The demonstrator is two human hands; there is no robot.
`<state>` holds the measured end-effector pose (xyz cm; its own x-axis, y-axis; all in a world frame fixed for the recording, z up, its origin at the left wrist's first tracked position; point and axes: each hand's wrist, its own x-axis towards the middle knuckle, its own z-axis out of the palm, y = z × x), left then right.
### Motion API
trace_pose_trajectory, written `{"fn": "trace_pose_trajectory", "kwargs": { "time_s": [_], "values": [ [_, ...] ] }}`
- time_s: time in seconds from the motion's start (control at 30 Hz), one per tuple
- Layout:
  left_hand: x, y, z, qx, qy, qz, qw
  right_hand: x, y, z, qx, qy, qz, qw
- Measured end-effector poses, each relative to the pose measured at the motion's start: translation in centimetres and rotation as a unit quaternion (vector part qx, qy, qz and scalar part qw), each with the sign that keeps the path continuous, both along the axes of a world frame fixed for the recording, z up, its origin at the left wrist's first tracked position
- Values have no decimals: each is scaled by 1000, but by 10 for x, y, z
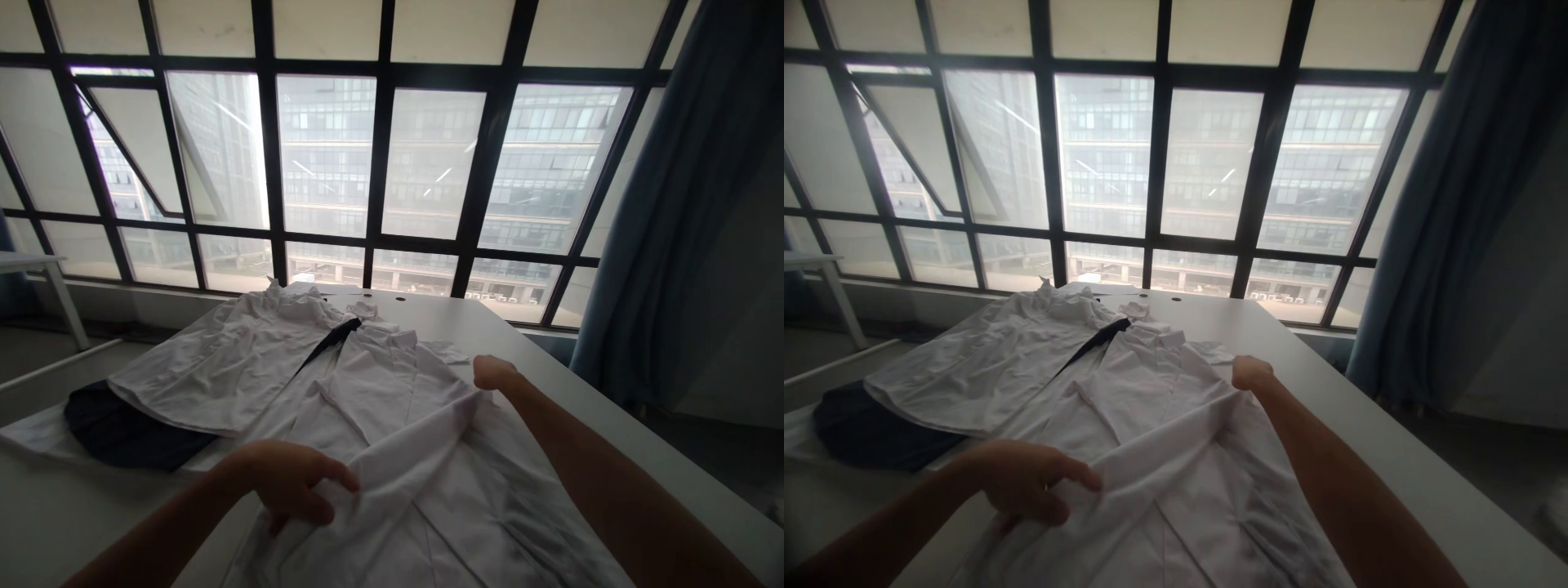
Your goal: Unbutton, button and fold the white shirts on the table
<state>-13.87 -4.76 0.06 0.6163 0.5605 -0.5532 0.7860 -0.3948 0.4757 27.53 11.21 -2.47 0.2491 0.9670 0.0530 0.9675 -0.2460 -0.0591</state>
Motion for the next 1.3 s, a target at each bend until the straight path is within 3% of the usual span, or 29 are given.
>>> {"fn": "trace_pose_trajectory", "kwargs": {
  "time_s": [0.13,0.23,0.47,0.63,0.8,1.03,1.17,1.3],
  "values": [
    [-1,2,2,40,6,33,999,-34,39,-5,4,41,55,998],
    [6,-1,6,74,1,37,997,-52,58,-17,26,70,54,996],
    [18,-8,16,36,-42,5,998,-30,91,-25,74,131,-19,988],
    [13,-3,5,29,-80,9,996,-16,94,-34,82,131,-39,987],
    [6,3,-1,60,-29,54,996,-21,92,-46,91,115,-25,989],
    [-6,0,3,86,13,83,993,-29,77,-41,103,22,26,994],
    [-1,27,1,157,-17,134,978,-38,60,-41,99,-10,86,991],
    [21,91,-12,312,-5,175,934,-44,46,-52,69,-2,157,985]
  ]
}}
